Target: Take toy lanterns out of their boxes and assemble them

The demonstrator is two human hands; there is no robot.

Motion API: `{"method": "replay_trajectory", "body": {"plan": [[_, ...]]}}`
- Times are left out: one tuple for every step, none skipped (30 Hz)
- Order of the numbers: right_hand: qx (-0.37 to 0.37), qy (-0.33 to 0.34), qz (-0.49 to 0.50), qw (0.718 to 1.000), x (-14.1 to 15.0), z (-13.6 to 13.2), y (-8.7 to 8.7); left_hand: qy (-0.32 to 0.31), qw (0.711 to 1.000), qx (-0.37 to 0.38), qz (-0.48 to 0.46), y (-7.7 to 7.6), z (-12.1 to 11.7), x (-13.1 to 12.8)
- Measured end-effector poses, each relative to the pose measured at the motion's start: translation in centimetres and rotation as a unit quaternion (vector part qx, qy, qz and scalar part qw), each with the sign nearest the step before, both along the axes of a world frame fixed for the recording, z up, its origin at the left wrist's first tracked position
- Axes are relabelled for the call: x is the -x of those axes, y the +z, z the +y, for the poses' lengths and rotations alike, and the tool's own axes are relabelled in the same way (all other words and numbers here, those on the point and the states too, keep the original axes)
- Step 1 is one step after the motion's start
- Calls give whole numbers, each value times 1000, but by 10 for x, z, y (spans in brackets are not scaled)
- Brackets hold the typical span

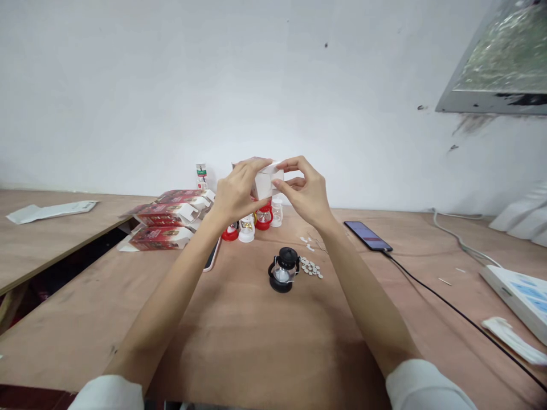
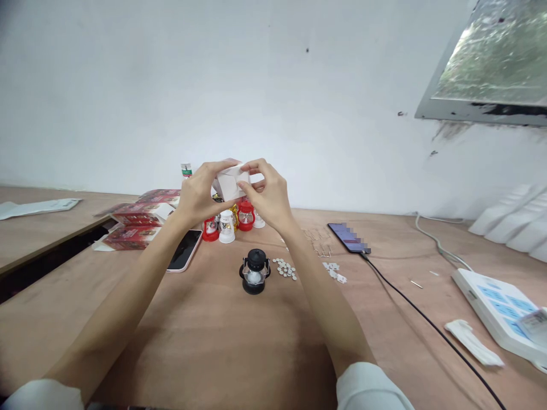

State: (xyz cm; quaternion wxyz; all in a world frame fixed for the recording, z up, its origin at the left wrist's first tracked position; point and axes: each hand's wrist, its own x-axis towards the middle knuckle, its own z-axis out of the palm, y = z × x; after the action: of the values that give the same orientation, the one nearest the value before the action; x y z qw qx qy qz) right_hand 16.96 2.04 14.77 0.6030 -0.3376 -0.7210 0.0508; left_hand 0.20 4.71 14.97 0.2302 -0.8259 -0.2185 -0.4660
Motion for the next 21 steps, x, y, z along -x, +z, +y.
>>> {"method": "replay_trajectory", "body": {"plan": [[1, 4, -1, 1000, -1, 1, 0, -4, 1000, 0, 2, 0, 0, 0], [3, 7, -1, 1000, -3, 1, 1, -11, 1000, 0, 5, 0, 1, 0], [6, 11, -3, 1000, -5, 2, 1, -20, 1000, -1, 10, 0, 1, 0], [10, 16, -6, 1000, -6, 3, 1, -30, 999, -2, 14, 0, 2, 0], [15, 25, -11, 1000, -8, 4, 1, -43, 999, -4, 18, 0, 3, 0], [20, 35, -17, 999, -9, 5, 2, -57, 998, -6, 22, 0, 4, 0], [21, 48, -23, 998, -11, 6, 2, -72, 997, -7, 23, -1, 5, -1], [18, 61, -27, 998, -12, 7, 2, -90, 996, -5, 24, -1, 5, -2], [11, 73, -29, 997, -13, 9, 1, -110, 994, 0, 22, -2, 5, -3], [1, 82, -29, 996, -14, 11, 1, -131, 991, 9, 16, -2, 4, -5], [-9, 85, -29, 996, -14, 13, 0, -153, 988, 24, 4, -3, 2, -7], [-18, 83, -30, 996, -15, 15, -1, -175, 984, 44, -17, -4, 0, -9], [-26, 74, -33, 996, -14, 16, -3, -192, 978, 67, -46, -4, -2, -11], [-36, 60, -42, 997, -13, 17, -4, -204, 971, 93, -85, -5, -4, -12], [-50, 41, -57, 996, -12, 16, -5, -209, 962, 119, -130, -4, -5, -13], [-71, 19, -82, 994, -10, 15, -7, -207, 951, 145, -178, -4, -5, -13], [-95, -3, -116, 989, -7, 14, -8, -200, 939, 172, -222, -2, -4, -12], [-117, -25, -159, 980, -3, 11, -9, -189, 925, 200, -261, -1, -2, -10], [-133, -43, -206, 969, 1, 8, -10, -178, 911, 231, -292, 1, 1, -7], [-140, -59, -251, 956, 5, 5, -11, -167, 897, 264, -314, 3, 4, -4], [-139, -71, -292, 944, 9, 1, -11, -153, 884, 294, -330, 5, 7, 0]]}}
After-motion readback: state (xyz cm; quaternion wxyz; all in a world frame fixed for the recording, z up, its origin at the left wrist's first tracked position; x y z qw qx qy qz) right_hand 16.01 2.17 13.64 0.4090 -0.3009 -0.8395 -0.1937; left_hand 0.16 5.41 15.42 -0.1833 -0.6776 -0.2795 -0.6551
